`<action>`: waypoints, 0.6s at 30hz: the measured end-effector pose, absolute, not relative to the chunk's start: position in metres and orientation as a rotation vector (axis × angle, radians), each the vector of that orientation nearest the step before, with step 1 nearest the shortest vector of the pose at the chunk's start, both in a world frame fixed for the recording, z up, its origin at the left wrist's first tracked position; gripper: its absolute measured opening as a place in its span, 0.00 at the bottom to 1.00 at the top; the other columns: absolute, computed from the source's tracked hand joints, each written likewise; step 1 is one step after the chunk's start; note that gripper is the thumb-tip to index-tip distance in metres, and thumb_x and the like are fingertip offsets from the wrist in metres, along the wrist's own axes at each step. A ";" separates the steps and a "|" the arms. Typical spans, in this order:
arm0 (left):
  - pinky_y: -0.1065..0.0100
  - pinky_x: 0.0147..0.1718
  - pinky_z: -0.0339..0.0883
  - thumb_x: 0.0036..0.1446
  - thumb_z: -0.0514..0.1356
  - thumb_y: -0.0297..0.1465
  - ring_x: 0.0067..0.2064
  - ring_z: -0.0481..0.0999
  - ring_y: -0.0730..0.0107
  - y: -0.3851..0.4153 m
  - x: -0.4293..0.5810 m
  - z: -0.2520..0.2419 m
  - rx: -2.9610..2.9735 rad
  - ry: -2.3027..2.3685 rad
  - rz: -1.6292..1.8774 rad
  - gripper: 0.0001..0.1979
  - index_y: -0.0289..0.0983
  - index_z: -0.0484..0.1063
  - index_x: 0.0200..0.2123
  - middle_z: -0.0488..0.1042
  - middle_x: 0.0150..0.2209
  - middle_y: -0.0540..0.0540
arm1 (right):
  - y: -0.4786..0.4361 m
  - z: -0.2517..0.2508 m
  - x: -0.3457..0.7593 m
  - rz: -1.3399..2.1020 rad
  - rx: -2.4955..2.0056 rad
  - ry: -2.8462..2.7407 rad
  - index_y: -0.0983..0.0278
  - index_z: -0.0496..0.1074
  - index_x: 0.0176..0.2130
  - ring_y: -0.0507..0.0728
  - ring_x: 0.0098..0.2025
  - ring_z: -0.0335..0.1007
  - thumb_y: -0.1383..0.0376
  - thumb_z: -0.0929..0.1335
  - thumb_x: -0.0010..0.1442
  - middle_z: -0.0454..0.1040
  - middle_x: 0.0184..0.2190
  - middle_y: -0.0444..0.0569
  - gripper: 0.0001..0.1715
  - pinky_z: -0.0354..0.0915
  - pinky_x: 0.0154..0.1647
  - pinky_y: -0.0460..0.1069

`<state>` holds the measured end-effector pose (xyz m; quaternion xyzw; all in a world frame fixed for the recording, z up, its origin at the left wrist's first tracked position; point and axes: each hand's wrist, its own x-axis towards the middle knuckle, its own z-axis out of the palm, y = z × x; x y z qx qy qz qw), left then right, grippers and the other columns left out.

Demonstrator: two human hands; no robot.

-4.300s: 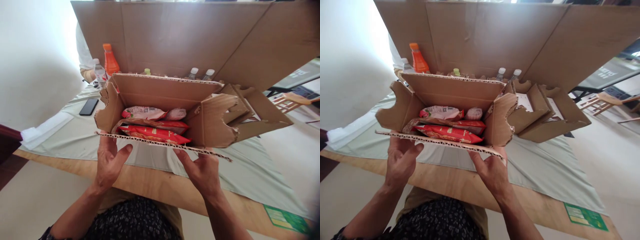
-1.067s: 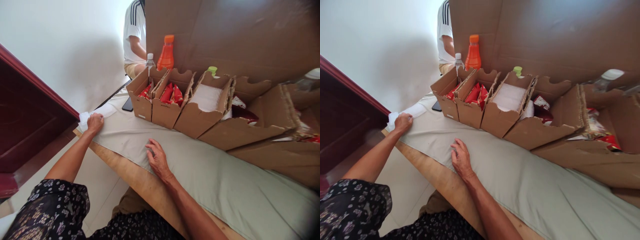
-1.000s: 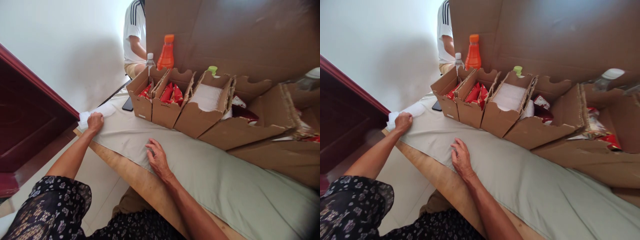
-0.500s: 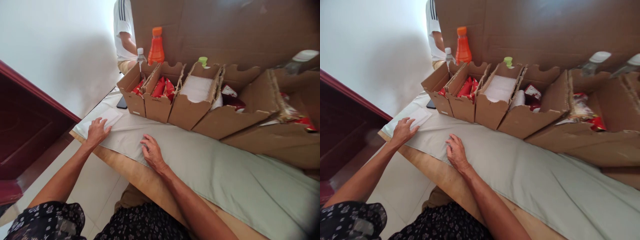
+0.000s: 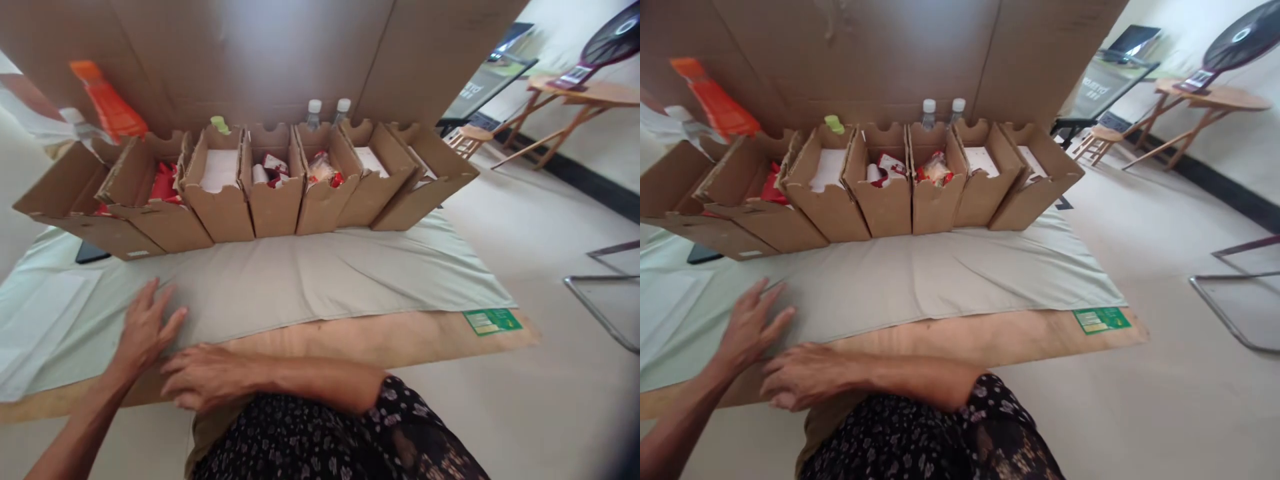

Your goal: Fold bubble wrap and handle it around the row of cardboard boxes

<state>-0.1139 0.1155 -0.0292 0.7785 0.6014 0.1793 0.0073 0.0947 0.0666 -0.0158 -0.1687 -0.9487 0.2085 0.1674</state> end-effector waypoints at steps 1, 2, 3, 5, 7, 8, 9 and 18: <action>0.42 0.70 0.58 0.67 0.47 0.51 0.73 0.62 0.38 0.116 -0.100 -0.032 2.469 1.821 0.532 0.34 0.35 0.71 0.63 0.60 0.73 0.31 | 0.065 -0.011 0.117 0.603 -0.534 -2.634 0.61 0.79 0.54 0.55 0.66 0.67 0.60 0.68 0.71 0.75 0.62 0.47 0.15 0.63 0.67 0.49; 0.43 0.70 0.57 0.67 0.48 0.50 0.74 0.60 0.40 0.115 -0.089 -0.035 2.501 1.774 0.507 0.33 0.36 0.70 0.64 0.59 0.73 0.32 | 0.066 -0.007 0.145 0.584 -0.679 -2.540 0.60 0.78 0.55 0.55 0.69 0.64 0.59 0.68 0.71 0.74 0.64 0.46 0.16 0.61 0.69 0.51; 0.43 0.70 0.56 0.67 0.48 0.50 0.74 0.59 0.41 0.114 -0.079 -0.038 2.532 1.737 0.486 0.33 0.36 0.70 0.65 0.58 0.74 0.32 | 0.070 -0.004 0.177 0.551 -0.870 -2.452 0.59 0.77 0.58 0.55 0.70 0.64 0.59 0.69 0.70 0.73 0.65 0.47 0.19 0.60 0.70 0.52; 0.43 0.71 0.54 0.68 0.49 0.49 0.75 0.56 0.42 0.110 -0.063 -0.043 2.585 1.691 0.431 0.33 0.36 0.69 0.66 0.58 0.74 0.33 | 0.080 -0.002 0.249 0.436 -1.389 -2.259 0.54 0.74 0.63 0.57 0.69 0.65 0.56 0.71 0.68 0.71 0.67 0.47 0.26 0.61 0.70 0.55; 0.41 0.71 0.51 0.68 0.49 0.48 0.75 0.57 0.42 0.103 -0.052 -0.049 2.635 1.667 0.344 0.33 0.37 0.68 0.68 0.59 0.74 0.33 | 0.081 -0.008 0.318 0.350 -1.669 -2.086 0.63 0.70 0.67 0.68 0.72 0.60 0.55 0.69 0.69 0.66 0.70 0.61 0.31 0.59 0.71 0.67; 0.39 0.71 0.50 0.68 0.48 0.48 0.75 0.58 0.41 0.100 -0.048 -0.051 2.662 1.660 0.301 0.33 0.36 0.68 0.68 0.60 0.74 0.32 | 0.076 -0.012 0.346 0.316 -1.761 -2.024 0.67 0.70 0.67 0.71 0.73 0.59 0.56 0.68 0.69 0.64 0.70 0.66 0.32 0.58 0.70 0.70; 0.38 0.71 0.49 0.68 0.48 0.47 0.75 0.59 0.41 0.096 -0.045 -0.053 2.690 1.656 0.262 0.34 0.36 0.67 0.69 0.61 0.73 0.32 | 0.069 -0.018 0.369 0.293 -1.824 -1.987 0.68 0.70 0.66 0.73 0.73 0.58 0.56 0.68 0.69 0.63 0.70 0.67 0.32 0.56 0.70 0.72; 0.40 0.72 0.47 0.68 0.44 0.47 0.75 0.59 0.42 0.069 -0.051 -0.053 2.792 1.663 0.131 0.36 0.35 0.65 0.71 0.60 0.74 0.32 | 0.016 -0.049 0.393 0.239 -1.853 -2.006 0.62 0.67 0.69 0.70 0.76 0.51 0.57 0.67 0.70 0.59 0.74 0.57 0.33 0.49 0.76 0.68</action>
